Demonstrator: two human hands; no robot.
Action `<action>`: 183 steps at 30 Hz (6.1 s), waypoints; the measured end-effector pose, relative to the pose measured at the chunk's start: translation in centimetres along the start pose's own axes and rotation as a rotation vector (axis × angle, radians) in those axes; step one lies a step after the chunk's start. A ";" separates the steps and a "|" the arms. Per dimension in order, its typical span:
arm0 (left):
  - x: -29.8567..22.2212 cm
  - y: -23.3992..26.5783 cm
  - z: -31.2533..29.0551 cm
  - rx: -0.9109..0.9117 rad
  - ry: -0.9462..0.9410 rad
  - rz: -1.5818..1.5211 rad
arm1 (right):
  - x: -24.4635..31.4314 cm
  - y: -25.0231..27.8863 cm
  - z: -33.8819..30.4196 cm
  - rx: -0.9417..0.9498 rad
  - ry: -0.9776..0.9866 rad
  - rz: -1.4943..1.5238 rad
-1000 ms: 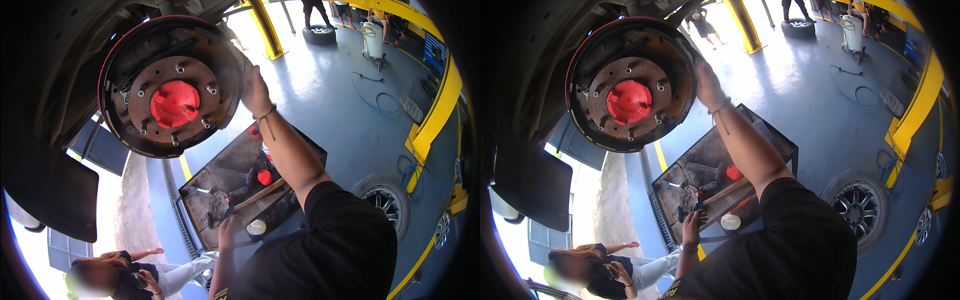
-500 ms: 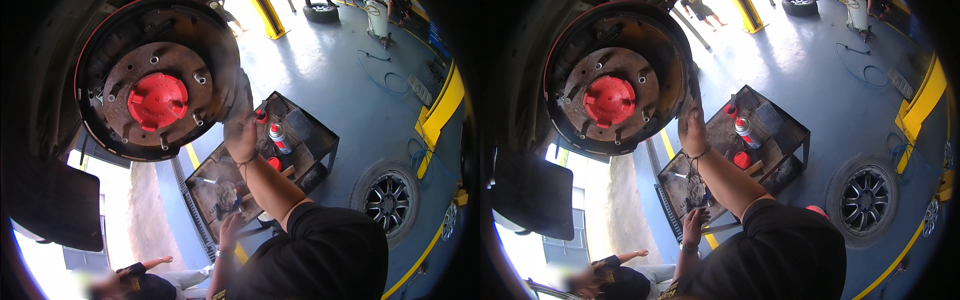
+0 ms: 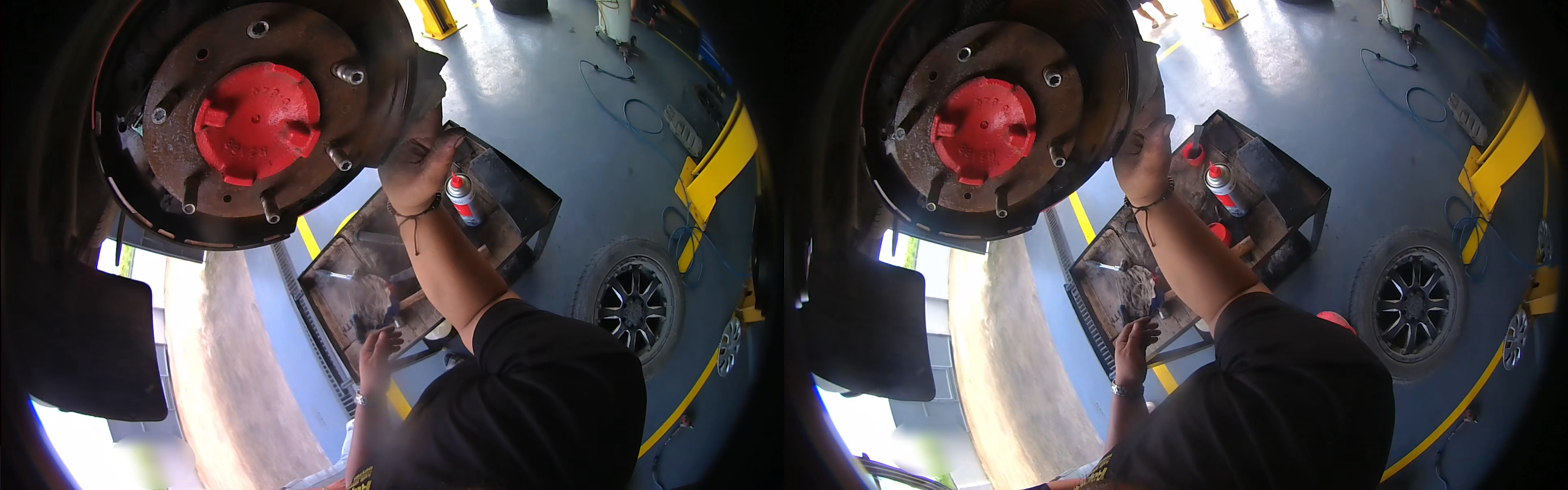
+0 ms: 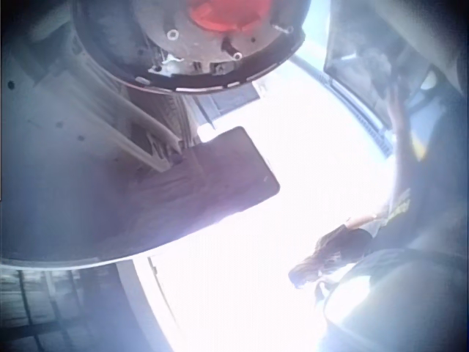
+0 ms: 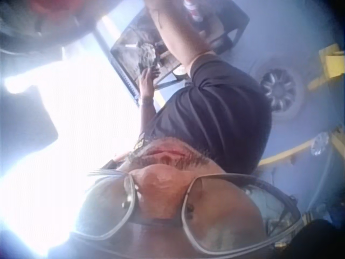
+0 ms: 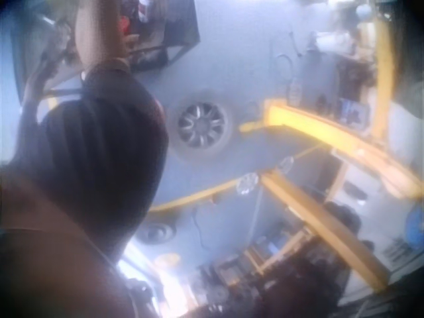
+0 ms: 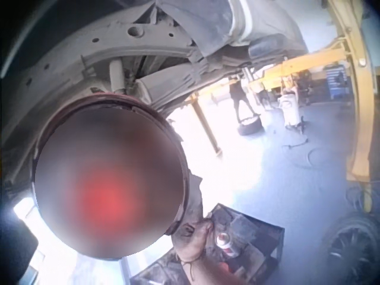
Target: The person cleans a red brake rotor and the brake drum assembly using a hammer, a cloth, and a spray can. The person taps the rotor, wipes the drum interior, sprays cleaner, and wipes again.
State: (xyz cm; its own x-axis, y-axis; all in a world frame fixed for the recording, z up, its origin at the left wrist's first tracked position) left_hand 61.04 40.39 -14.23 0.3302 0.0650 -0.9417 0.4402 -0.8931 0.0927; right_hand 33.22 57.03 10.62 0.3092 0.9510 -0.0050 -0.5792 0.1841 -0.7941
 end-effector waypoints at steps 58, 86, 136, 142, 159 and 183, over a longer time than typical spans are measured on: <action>3.1 -0.8 4.6 0.148 -0.011 -0.133 | 1.5 -0.3 0.4 -0.052 0.113 -0.314; 3.9 0.0 0.6 0.067 -0.023 -0.064 | 0.8 -0.7 -1.4 -0.087 0.041 -0.155; 2.7 0.8 0.5 -0.034 -0.060 -0.290 | 3.0 -0.9 -0.5 -0.062 -0.097 -0.098; -0.9 2.9 0.7 -0.114 -0.138 -0.375 | 2.7 -0.7 2.0 -0.029 -0.137 -0.143; -5.6 -1.5 2.7 0.032 -0.166 -0.305 | 6.7 -1.7 4.0 0.069 0.008 -0.859; 13.8 2.3 -4.2 -0.066 0.249 0.310 | 7.8 16.1 -23.5 1.125 -0.383 -1.713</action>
State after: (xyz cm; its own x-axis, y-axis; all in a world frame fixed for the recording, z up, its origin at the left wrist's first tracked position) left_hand 70.11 41.16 -25.66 0.6443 -0.0900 -0.7595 0.3379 -0.8574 0.3882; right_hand 43.99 61.55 -16.47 0.8607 -0.3383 0.3806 -0.0927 0.6309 0.7703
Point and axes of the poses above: each hand's wrist, its own z-axis towards the middle knuckle, its own y-axis out of the back of the hand, x = y × z, the point moved 9 cm from there along z, towards the middle knuckle, and after that the axes turned 2 degrees about z, right-handed, at the moved point
